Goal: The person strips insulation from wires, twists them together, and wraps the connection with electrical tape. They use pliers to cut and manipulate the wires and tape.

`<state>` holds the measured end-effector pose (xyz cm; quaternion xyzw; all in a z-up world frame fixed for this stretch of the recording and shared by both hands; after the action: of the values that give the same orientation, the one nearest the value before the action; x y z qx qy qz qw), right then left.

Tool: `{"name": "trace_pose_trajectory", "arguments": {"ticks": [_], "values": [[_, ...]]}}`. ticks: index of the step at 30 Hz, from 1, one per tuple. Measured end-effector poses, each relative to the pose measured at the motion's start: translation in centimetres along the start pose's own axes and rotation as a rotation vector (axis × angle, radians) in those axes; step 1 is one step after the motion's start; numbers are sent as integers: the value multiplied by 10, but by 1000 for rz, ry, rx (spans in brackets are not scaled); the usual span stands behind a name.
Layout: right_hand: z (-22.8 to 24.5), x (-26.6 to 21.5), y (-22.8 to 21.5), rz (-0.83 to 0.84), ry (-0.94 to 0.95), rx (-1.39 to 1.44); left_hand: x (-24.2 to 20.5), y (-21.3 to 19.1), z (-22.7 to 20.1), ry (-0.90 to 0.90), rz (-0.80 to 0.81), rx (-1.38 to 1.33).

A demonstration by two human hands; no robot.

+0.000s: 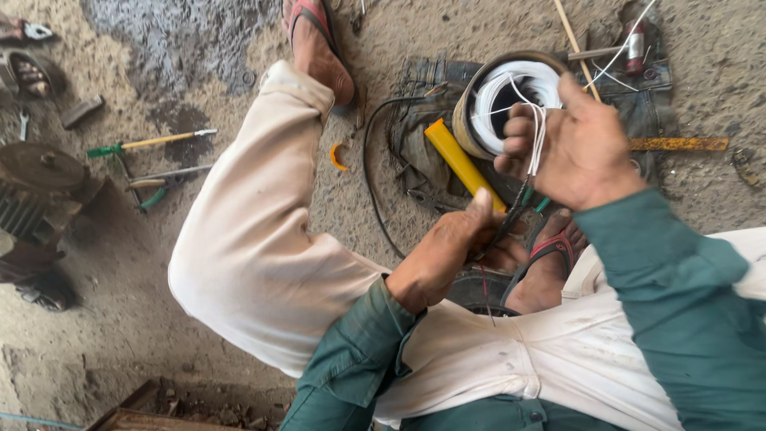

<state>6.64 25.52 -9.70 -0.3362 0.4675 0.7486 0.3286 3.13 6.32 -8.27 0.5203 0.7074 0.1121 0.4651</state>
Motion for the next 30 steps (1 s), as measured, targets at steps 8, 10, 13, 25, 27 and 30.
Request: {"name": "trace_pose_trajectory", "arguments": {"ticks": [8, 10, 13, 25, 27, 30], "values": [[12, -98, -23, -226, -532, -1171, -1, 21, -13, 0, 93, -189], [1, -129, -17, -257, -737, -1334, 1, 24, -19, 28, 107, -218], [-27, -160, -1, -65, -1024, -1400, 6, 29, -24, 7, 92, -195], [-36, -156, -32, -142, -878, -1063, 34, 39, -41, 212, -14, -204], [-33, -147, -45, -172, -718, -834, 31, 40, -37, 150, -9, -61], [-27, -134, -55, -108, -602, -583, 30, 48, -37, 157, 35, 43]]}}
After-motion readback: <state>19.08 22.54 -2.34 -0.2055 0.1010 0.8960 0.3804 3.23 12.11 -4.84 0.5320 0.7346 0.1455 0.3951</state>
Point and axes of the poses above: each hand's wrist, its own x-axis towards the middle knuckle, its own y-axis out of the palm, z = x × y, the point moved 4 cm from there along x, towards the middle knuckle, and after that the axes turned 2 degrees about y, right-handed, at the moved point
